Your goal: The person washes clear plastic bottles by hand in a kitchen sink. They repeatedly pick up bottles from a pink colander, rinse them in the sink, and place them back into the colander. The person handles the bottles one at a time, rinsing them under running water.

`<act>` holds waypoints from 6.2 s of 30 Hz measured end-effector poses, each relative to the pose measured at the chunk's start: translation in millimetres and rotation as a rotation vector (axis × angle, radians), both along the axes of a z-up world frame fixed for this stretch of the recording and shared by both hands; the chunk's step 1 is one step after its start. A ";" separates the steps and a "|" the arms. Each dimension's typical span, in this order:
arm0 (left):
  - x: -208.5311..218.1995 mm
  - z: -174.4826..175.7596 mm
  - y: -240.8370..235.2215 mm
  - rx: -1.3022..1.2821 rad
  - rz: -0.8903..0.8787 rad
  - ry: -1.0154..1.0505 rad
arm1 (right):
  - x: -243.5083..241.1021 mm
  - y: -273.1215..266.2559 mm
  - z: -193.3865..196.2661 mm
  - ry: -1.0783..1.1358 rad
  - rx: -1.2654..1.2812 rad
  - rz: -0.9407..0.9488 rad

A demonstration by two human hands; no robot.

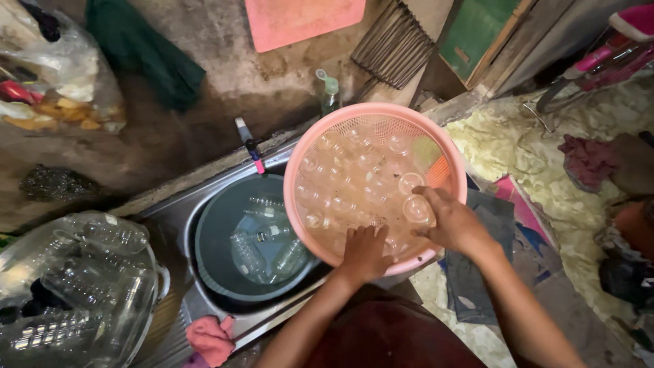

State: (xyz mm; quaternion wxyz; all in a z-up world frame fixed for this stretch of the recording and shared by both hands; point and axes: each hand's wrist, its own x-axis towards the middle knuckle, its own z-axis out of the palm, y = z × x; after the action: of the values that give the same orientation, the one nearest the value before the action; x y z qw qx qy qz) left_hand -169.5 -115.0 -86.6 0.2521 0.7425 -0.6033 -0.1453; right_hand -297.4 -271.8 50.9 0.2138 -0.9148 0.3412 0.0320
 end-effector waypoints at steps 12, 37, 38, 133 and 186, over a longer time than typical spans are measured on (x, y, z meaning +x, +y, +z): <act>-17.3 21.8 -24.3 -0.122 0.069 -0.043 | -9.5 -14.3 -72.8 -0.041 -0.082 0.072; 36.5 16.8 39.0 -0.661 0.592 0.067 | 73.8 40.0 -32.8 -0.420 -0.069 0.442; 45.3 10.3 48.8 -0.674 0.628 0.082 | 85.2 52.3 -34.8 -0.447 -0.045 0.473; 112.1 -128.3 186.8 -0.424 0.995 0.204 | 208.2 205.7 -225.3 -0.682 0.319 0.328; 129.8 39.1 132.4 -0.906 0.747 0.880 | 200.3 170.3 -79.1 -0.836 0.450 0.355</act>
State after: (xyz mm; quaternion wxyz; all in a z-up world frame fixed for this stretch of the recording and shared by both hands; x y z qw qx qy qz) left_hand -39.7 17.4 -47.5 0.7862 0.5945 -0.1536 -0.0707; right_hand -97.1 -101.5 -28.2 0.5150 -0.8247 0.0504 -0.2282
